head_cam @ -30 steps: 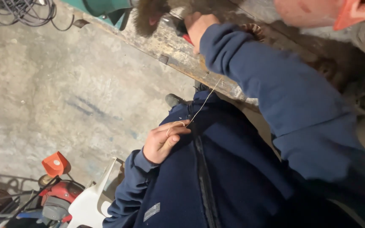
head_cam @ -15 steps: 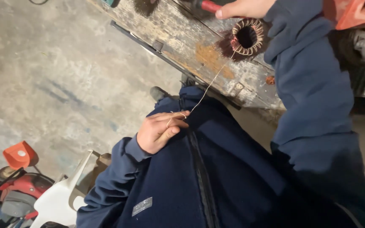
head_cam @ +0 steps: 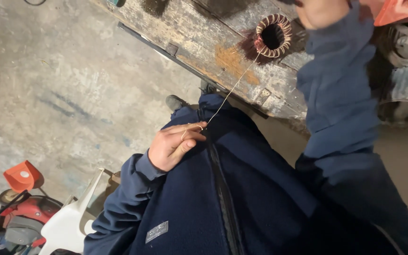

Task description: Lacing and securing copper wire windings on an electric motor stator using string.

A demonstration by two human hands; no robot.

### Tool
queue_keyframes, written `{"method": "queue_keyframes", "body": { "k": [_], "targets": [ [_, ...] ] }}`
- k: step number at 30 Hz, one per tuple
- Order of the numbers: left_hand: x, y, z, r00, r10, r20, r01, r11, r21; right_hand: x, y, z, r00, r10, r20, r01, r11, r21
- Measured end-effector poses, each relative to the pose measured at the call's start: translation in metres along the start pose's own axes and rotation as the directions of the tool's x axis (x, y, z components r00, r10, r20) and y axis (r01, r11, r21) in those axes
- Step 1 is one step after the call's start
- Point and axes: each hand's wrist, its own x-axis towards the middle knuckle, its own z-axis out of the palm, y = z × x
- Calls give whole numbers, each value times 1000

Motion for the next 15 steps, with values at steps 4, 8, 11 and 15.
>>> {"method": "queue_keyframes", "body": {
  "k": [4, 8, 11, 15],
  "targets": [
    [-7, -4, 1, 1000, -12, -26, 12, 1000, -13, -31, -25, 52, 986, -168, -11, 167, 964, 208],
    [-12, -1, 2, 994, -98, -50, 94, 992, -80, -64, -29, 104, 987, -149, 55, 123, 935, 332],
    [-14, 1, 3, 989, -133, -58, 125, 984, -125, -105, 0, 127, 980, 167, 106, -191, 940, 282],
    [-19, -1, 7, 981, -160, -108, 142, 978, -153, -140, 39, 133, 929, 370, 1, -312, 785, -535]
  ]
}}
